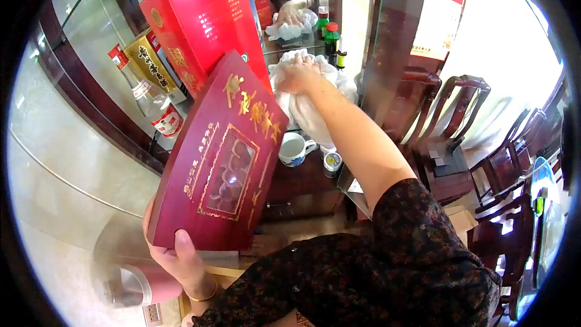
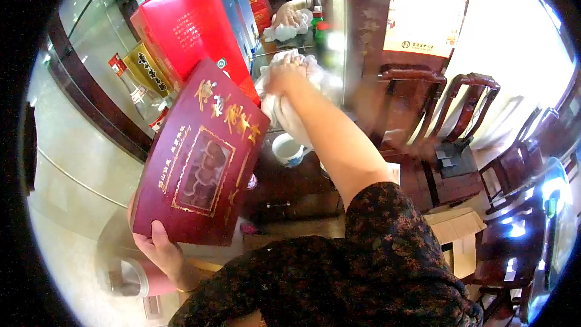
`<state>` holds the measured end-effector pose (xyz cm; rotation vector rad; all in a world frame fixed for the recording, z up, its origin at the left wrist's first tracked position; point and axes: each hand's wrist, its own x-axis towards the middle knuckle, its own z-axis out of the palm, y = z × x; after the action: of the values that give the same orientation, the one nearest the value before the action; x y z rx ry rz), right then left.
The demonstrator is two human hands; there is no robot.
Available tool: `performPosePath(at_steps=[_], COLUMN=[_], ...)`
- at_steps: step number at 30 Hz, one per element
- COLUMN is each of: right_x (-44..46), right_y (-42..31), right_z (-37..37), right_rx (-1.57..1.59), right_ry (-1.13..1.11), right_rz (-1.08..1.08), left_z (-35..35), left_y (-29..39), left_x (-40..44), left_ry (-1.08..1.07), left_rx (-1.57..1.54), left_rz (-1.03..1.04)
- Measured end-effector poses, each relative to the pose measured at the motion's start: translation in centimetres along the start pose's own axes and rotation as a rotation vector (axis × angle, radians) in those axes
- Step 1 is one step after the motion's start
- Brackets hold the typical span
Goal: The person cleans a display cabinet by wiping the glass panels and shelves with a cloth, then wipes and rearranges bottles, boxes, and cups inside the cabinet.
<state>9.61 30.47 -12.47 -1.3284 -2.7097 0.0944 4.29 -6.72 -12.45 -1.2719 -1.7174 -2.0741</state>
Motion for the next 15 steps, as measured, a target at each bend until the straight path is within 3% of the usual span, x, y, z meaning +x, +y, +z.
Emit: performPosePath(at_steps=[6,15], right_x=[6.3,9.2], right_y=[1.7,2.2], right_z=[2.4,2.2], right_rx=[0.04,0.005], right_ry=[0.175,0.148], right_rz=[-0.004,0.06], left_z=[-0.9,-0.8], left_y=[-1.5,-1.7], left_x=[-0.6,-0.5], left_ry=[-0.023,-0.025], left_rx=[-0.029,-0.062], left_rz=[-0.116,-0.122])
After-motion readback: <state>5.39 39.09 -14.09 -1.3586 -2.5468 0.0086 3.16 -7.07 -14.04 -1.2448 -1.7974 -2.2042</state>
